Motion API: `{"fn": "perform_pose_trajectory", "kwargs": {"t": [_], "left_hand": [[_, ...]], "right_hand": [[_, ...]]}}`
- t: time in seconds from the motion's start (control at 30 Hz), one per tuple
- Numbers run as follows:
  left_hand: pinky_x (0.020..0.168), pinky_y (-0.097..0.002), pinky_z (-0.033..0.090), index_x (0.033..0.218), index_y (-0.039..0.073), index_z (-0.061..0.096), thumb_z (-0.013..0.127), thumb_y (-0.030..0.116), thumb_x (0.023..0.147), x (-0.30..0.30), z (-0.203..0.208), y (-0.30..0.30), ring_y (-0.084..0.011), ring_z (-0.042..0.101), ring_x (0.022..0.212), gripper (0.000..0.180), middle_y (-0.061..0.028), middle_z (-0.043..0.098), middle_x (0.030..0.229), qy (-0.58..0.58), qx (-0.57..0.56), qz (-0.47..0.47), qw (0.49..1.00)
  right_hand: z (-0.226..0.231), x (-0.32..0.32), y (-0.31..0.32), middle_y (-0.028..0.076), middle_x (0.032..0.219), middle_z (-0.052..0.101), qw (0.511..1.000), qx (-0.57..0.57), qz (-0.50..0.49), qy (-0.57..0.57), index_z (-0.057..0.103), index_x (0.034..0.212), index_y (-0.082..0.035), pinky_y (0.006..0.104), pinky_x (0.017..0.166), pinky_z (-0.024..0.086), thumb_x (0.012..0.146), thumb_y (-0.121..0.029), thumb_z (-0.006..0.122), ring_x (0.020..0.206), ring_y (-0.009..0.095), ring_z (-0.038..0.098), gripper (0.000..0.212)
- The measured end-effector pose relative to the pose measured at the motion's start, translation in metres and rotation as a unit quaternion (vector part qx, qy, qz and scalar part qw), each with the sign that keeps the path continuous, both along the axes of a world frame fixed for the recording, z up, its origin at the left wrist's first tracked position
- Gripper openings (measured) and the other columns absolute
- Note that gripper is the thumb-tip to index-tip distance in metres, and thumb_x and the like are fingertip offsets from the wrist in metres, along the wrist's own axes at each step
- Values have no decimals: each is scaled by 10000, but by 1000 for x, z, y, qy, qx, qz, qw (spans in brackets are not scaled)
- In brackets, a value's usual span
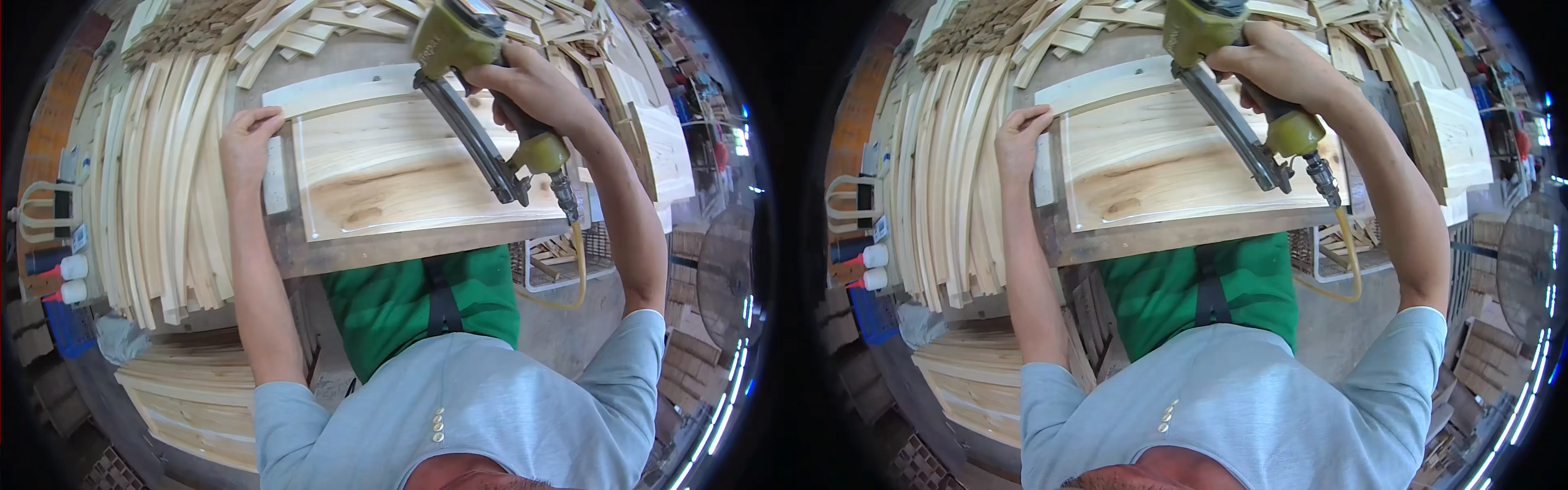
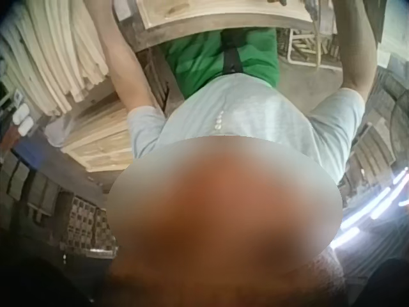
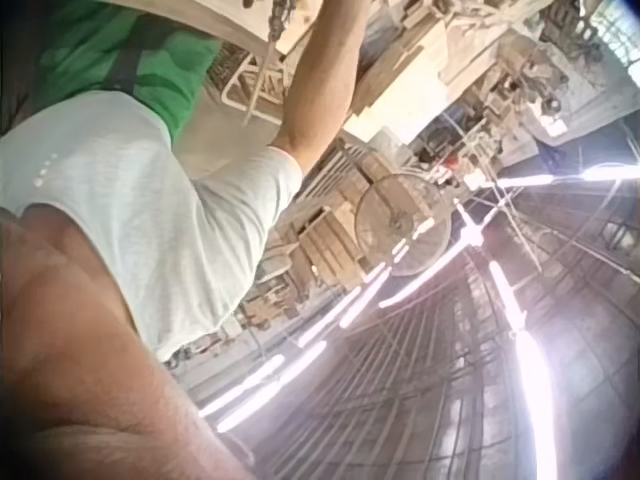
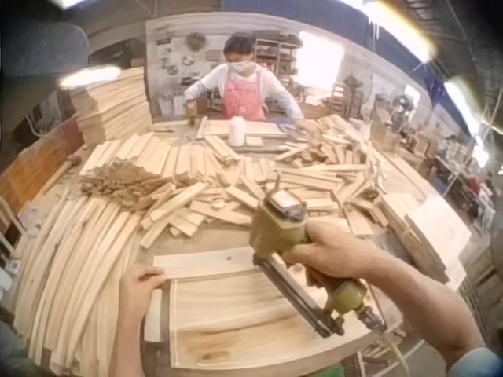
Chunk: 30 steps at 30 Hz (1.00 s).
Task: Assembling wooden panels by applying glue to the edges and securing wooden strips with a pneumatic nail gun.
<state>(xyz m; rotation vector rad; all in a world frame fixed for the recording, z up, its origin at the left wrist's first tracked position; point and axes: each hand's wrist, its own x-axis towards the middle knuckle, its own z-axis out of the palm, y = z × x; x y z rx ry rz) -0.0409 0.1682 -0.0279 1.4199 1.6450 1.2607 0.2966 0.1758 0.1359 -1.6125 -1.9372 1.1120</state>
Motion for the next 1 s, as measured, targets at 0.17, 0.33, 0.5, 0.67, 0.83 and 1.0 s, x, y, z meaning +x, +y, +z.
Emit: {"fn": "perform_pose_trajectory", "kwargs": {"t": [0.17,0.33,0.5,0.67,0.83,1.0], "left_hand": [[771,-238,510,983,-3,720,703,65,820,-5,-6,3,-124,645,825,178,-45,654,905,-24,3,-8,1000],[775,-241,508,975,4,724,707,59,814,-9,-8,3,-122,637,830,171,-49,654,907,5,-6,5,1000],[769,-244,514,944,-5,725,710,51,802,-6,-14,5,-125,635,820,154,-61,653,916,-30,12,-12,999],[767,-249,522,984,-7,714,713,54,796,-6,0,2,-126,638,821,198,-61,655,924,-18,-17,6,1000],[753,-255,516,1057,9,695,663,41,802,-16,34,27,-118,639,813,259,-48,682,874,40,18,95,995],[763,-316,501,1077,62,691,715,147,783,-26,38,72,-203,633,803,307,-109,670,897,280,13,99,955]], "right_hand": [[0,38,0,43,607,578,998,-20,-58,-24,615,922,22,226,446,473,880,-259,607,485,96,578,285],[-5,43,-1,48,650,586,998,-19,-54,-28,609,945,26,229,468,471,886,-270,602,525,88,587,302],[-8,48,0,62,614,567,998,-33,-61,-7,588,917,41,273,485,490,885,-269,591,509,127,587,311],[-7,42,-9,45,629,562,997,-23,-78,-8,536,963,19,268,464,477,898,-253,570,506,113,572,282],[-6,40,-9,38,639,563,996,-20,-91,-6,541,973,23,265,455,474,904,-249,564,503,113,575,281],[-7,40,-9,48,649,567,995,-16,-97,-31,543,980,32,268,452,476,907,-249,562,502,115,576,291]]}}
